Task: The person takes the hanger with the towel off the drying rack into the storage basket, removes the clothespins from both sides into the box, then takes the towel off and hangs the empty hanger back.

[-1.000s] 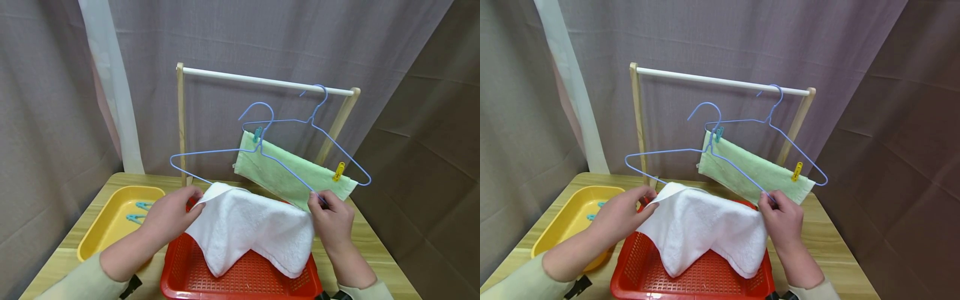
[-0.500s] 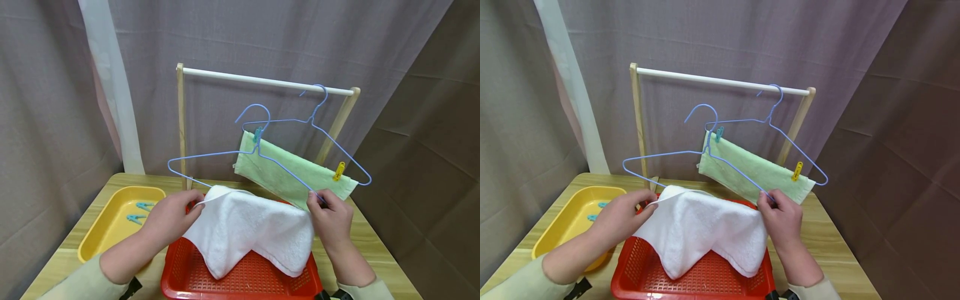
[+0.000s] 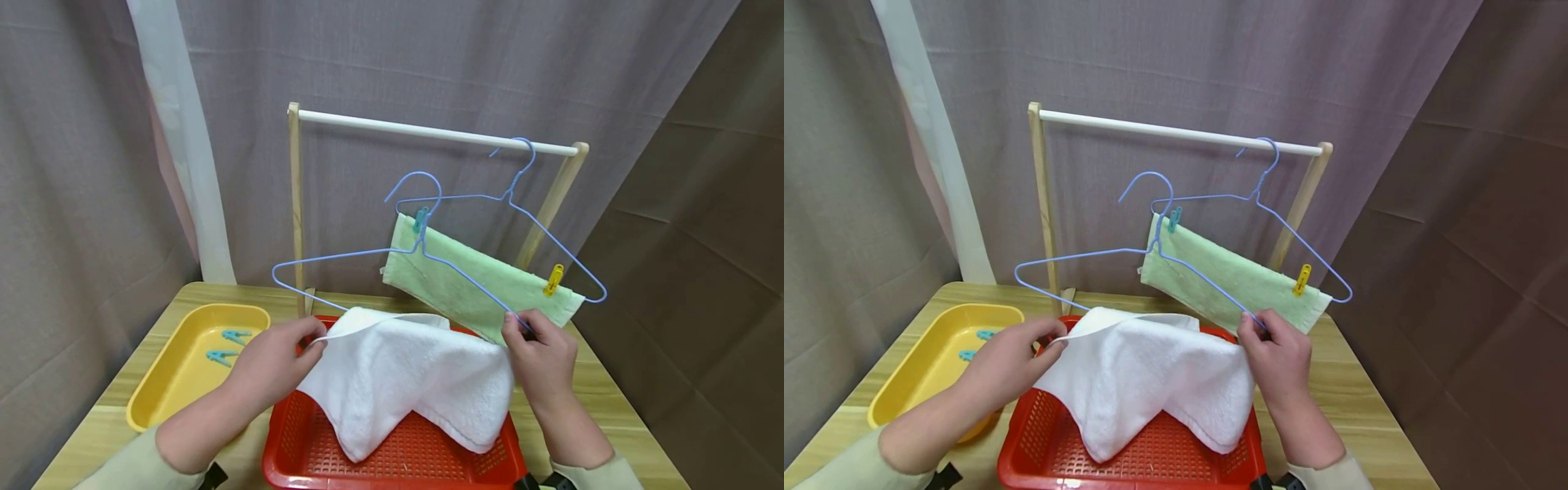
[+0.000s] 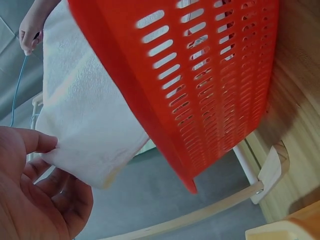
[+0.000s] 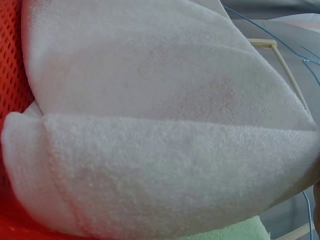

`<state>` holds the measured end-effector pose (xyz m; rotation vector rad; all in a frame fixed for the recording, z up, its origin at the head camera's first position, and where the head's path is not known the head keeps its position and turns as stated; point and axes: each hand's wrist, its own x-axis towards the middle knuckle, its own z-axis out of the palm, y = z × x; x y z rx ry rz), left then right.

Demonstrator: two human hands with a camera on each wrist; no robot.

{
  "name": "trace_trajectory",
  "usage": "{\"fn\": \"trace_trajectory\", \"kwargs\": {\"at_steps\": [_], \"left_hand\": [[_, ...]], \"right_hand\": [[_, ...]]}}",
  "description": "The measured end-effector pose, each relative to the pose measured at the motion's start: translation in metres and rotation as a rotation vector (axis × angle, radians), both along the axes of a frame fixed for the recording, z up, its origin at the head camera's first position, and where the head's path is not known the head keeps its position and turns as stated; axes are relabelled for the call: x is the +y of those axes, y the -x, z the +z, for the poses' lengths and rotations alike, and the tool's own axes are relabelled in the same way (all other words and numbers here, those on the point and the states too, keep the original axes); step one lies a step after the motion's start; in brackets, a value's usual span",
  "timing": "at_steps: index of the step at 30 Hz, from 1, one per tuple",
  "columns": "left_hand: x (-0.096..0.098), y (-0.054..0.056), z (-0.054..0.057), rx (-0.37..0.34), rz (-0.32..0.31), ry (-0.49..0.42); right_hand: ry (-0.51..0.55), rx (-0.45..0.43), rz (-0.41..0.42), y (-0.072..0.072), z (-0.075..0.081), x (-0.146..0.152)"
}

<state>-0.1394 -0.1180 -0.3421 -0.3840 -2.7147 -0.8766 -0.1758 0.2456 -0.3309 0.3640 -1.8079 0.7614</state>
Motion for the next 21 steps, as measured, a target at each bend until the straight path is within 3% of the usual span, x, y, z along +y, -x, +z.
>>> {"fn": "trace_trajectory", "kwargs": {"at_steps": [21], "left_hand": [[-0.0058, -0.0045, -0.0092, -0.061, 0.032, 0.011]], "right_hand": [[-0.002, -0.007, -0.006, 0.0008, -0.0016, 0.0013]]}}
